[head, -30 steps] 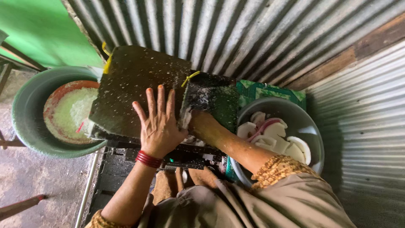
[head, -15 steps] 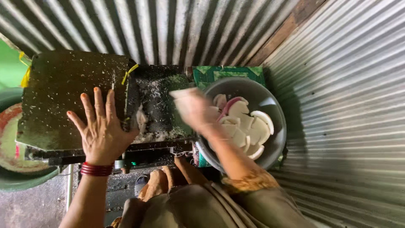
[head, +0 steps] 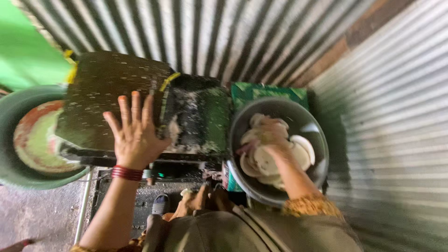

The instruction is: The person grates coconut pieces using a manual grater, collecting the grated coconut into a bowl. They repeatedly pick up coconut pieces from a tray, grate them, and place the remaining husks back into the tray.

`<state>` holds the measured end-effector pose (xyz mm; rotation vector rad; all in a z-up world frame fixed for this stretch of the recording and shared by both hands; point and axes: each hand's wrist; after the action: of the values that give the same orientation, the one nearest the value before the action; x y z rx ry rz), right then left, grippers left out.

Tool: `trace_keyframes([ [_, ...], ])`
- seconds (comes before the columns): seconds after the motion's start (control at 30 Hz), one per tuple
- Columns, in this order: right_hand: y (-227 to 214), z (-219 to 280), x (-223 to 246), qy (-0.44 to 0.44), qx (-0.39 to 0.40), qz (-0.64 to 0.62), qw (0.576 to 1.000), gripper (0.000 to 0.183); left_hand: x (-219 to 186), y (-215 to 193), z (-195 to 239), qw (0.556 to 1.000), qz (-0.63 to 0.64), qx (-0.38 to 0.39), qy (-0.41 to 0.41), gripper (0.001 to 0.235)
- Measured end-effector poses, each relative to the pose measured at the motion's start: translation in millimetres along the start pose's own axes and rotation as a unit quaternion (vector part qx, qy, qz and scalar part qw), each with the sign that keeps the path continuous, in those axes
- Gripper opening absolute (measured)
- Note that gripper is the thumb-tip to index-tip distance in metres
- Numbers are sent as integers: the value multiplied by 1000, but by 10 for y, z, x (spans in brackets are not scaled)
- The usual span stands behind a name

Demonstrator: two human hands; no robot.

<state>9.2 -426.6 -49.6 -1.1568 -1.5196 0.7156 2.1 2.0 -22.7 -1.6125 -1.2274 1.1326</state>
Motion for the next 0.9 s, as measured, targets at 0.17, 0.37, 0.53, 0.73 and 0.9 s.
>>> trace_keyframes([
  [0.17, -465, -159, 578, -127, -197, -263, 936, 23, -20, -64, -15, 999, 15, 32, -15, 124],
  [0.37, 406, -319, 1469, -432, 165, -347, 816, 35, -16, -90, 26, 998, 58, -17, 3, 119],
  [0.53, 898, -337, 1428, -546, 179, -77, 815, 53, -9, -114, 9, 998, 63, -16, 1, 116],
  [0.73, 1181, -327, 1386, -511, 259, -69, 817, 49, -15, -119, -5, 997, 73, 6, -9, 116],
  [0.9, 1164, -242, 1473, -311, 383, -317, 810, 46, -44, -124, -19, 997, 65, -38, 11, 108],
])
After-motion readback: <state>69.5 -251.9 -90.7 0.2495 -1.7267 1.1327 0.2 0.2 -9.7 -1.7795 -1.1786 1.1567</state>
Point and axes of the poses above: each hand's wrist, its own z-axis away from the middle knuckle, its own y-axis out of the palm, x = y × z, and after that the axes turned 3 degrees about -x, right-handed
